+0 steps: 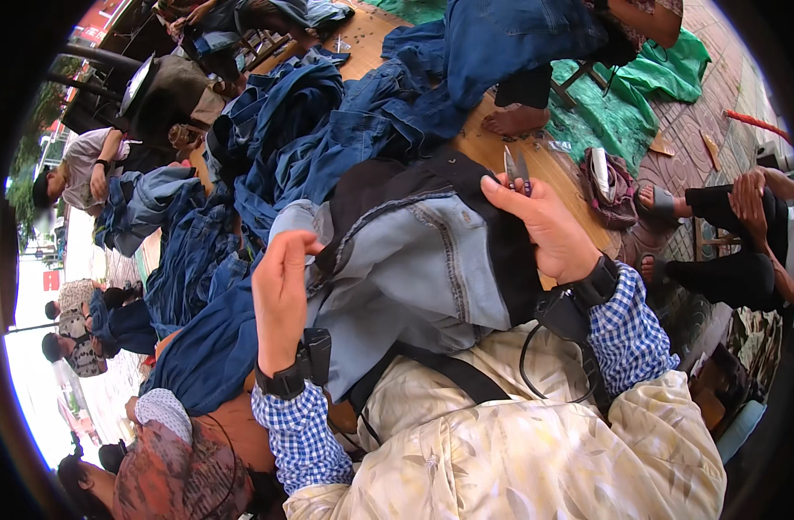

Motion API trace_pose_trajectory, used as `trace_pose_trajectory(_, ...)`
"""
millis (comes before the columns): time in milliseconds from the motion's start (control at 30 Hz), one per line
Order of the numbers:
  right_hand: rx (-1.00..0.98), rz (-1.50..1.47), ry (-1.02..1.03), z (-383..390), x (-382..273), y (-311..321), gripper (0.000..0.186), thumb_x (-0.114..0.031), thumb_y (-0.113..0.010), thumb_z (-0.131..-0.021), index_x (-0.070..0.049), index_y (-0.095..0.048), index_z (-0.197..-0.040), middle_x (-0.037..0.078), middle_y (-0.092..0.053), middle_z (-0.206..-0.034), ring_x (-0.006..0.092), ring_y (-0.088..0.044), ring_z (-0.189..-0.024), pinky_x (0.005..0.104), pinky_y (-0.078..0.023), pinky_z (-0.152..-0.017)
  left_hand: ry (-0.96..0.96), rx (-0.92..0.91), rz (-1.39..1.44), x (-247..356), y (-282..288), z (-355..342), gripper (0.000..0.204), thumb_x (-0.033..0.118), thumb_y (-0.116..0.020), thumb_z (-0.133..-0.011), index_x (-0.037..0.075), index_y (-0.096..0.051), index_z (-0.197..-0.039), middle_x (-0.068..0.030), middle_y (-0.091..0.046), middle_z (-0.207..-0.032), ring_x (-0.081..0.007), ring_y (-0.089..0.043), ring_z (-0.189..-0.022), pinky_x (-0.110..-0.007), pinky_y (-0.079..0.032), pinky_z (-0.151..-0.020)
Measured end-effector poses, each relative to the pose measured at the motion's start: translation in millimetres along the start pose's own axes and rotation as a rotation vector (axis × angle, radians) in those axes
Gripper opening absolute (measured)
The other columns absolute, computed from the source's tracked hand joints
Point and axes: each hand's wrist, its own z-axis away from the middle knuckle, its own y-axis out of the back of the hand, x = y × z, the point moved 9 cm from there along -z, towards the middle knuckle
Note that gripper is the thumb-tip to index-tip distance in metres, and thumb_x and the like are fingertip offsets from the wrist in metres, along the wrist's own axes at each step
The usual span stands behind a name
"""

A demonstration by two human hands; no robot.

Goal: Trimming loose threads and finishing the edges of denim jeans using thread nippers.

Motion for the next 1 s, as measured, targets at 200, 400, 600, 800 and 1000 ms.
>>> trace_pose_trajectory(200, -0.025, -0.027, 0.003, -7, 8, 3, 0.030, -0.027, -0.078, -0.087, -0.009, -0.060, -0.103, -0.007, -0.050, -0.097, 0.0014, -0.046, -0.090, 0.0187, -0.035, -0.082, -0.091, 0.343, -0.242, -2, 38, 50, 0.010, -0.005, -0.062, -0.088, -0.001, -0.061, -0.096, -0.0120, -0.065, -0.095, -0.0253, -0.063, -0.088, -0.033, -0.049, -0.081)
trace_pose_trajectory(400, 0.003, -0.122, 0.029, -15, 8, 5, 0.024, -0.020, -0.077, -0.088, -0.009, -0.060, -0.101, -0.008, -0.050, -0.095, 0.0008, -0.049, -0.086, 0.0168, -0.038, -0.080, 0.015, 0.358, -0.304, -26, 45, 94, 0.030, 0.002, -0.070, -0.081, 0.000, -0.061, -0.109, -0.0143, -0.062, -0.109, -0.0302, -0.060, -0.101, -0.037, -0.047, -0.091)
trace_pose_trajectory(600, -0.040, -0.169, 0.013, -23, 11, 7, 0.019, -0.017, -0.075, -0.089, -0.011, -0.062, -0.101, -0.010, -0.053, -0.091, -0.0014, -0.051, -0.084, 0.0147, -0.039, -0.076, 0.093, 0.357, -0.321, -47, 50, 117, 0.029, 0.000, -0.068, -0.081, -0.002, -0.061, -0.110, -0.0148, -0.062, -0.108, -0.0300, -0.060, -0.100, -0.037, -0.048, -0.089)
trace_pose_trajectory(800, 0.023, -0.117, 0.036, -27, 11, 19, 0.019, -0.019, -0.075, -0.089, -0.012, -0.064, -0.103, -0.013, -0.056, -0.089, -0.0033, -0.052, -0.080, 0.0158, -0.039, -0.071, 0.141, 0.308, -0.263, -56, 39, 123, 0.025, 0.005, -0.069, -0.082, -0.002, -0.062, -0.105, -0.0142, -0.062, -0.102, -0.0285, -0.061, -0.093, -0.035, -0.049, -0.083)
trace_pose_trajectory(1000, 0.028, -0.088, 0.075, -31, 11, 22, 0.020, -0.021, -0.075, -0.089, -0.011, -0.064, -0.104, -0.011, -0.057, -0.092, -0.0007, -0.053, -0.083, 0.0169, -0.040, -0.074, 0.175, 0.329, -0.266, -62, 34, 132, 0.023, 0.005, -0.069, -0.082, -0.002, -0.061, -0.102, -0.0156, -0.060, -0.097, -0.0334, -0.060, -0.089, -0.038, -0.049, -0.079)
